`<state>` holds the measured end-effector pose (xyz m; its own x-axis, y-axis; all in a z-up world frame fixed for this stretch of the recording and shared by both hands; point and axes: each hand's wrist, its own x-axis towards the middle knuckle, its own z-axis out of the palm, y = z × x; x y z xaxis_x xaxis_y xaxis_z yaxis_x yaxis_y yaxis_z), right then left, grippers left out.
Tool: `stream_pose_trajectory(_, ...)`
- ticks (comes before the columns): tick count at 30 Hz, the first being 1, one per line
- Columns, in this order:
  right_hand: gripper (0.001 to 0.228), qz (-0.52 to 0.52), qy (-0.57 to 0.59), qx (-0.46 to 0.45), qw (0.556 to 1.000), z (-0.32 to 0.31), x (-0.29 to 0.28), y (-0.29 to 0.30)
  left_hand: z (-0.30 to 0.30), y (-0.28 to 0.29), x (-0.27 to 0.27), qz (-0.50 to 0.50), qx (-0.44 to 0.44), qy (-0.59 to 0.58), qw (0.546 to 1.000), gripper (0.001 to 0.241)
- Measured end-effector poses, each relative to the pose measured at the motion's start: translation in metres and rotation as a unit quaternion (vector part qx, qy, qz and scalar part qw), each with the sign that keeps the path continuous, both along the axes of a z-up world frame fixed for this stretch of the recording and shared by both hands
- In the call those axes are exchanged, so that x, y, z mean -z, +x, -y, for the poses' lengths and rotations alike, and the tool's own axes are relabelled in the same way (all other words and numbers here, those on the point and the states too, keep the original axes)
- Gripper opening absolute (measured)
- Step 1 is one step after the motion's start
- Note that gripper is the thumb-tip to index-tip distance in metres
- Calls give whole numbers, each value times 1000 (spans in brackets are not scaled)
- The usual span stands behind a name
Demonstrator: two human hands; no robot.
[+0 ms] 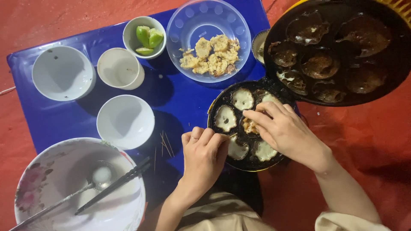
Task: Removing small round pastries from a multi-cavity pan using a thin stick.
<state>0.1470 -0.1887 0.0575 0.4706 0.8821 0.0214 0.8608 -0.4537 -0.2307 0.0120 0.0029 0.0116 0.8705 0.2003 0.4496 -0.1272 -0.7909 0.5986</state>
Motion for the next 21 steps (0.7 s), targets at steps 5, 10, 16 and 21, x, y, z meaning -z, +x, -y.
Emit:
stream_pose_trajectory(5,25,-4,-43,-10,999,-5,-2,2,0,2,1,-9,9,-7,1000,19)
stream_pose_trajectory(10,4,0,-6,-26,1000,-2,0,3,-3,0,4,-13,10,-10,1000,17)
stream_pose_trajectory(16,7,-60,32,32,997,-11,4,-4,-5,-1,2,-4,15,-22,1000,17)
stream_pose_trajectory(21,14,-8,20,94,995,-18,13,-14,-7,-3,3,-4,16,-21,1000,17)
